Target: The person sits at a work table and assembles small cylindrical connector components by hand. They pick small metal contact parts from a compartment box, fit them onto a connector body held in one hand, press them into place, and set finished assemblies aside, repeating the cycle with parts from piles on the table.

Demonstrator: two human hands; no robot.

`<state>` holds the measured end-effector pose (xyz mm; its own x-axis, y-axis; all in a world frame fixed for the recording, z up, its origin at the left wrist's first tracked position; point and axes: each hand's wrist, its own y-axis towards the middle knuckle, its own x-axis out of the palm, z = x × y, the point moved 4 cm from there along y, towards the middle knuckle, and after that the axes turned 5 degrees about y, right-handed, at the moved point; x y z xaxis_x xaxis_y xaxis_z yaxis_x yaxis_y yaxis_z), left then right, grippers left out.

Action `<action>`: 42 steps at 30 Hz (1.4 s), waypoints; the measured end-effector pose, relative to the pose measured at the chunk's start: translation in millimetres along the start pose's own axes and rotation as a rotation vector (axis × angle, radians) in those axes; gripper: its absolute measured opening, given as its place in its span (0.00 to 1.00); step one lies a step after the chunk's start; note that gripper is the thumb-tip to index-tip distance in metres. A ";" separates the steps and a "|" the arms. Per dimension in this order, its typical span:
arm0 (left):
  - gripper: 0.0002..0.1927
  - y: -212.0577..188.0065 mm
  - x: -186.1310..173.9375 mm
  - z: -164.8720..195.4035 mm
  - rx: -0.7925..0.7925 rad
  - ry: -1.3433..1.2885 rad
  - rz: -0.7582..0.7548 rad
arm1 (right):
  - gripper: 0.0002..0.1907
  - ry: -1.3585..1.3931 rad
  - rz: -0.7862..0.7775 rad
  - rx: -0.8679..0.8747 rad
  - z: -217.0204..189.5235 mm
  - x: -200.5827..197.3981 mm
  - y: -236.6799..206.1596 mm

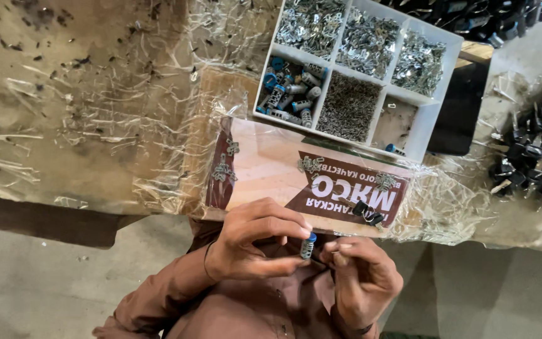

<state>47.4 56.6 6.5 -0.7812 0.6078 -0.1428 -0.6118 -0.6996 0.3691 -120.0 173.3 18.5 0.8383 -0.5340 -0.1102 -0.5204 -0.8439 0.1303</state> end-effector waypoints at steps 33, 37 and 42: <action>0.20 -11.7 -10.0 11.5 0.078 0.079 0.084 | 0.11 0.590 -0.234 0.414 44.3 15.5 -3.1; 0.20 -29.5 -43.6 10.4 -0.006 0.092 0.281 | 0.18 -0.614 -0.421 -0.375 17.2 65.1 15.2; 0.19 -54.1 -76.6 11.3 -0.076 0.104 0.480 | 0.27 -0.722 -0.536 -0.479 8.4 103.5 24.7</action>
<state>141.7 52.1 7.9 -0.9829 0.1722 -0.0656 -0.1843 -0.9190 0.3485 -47.6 96.7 2.0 0.5614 -0.1295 -0.8174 0.1474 -0.9563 0.2527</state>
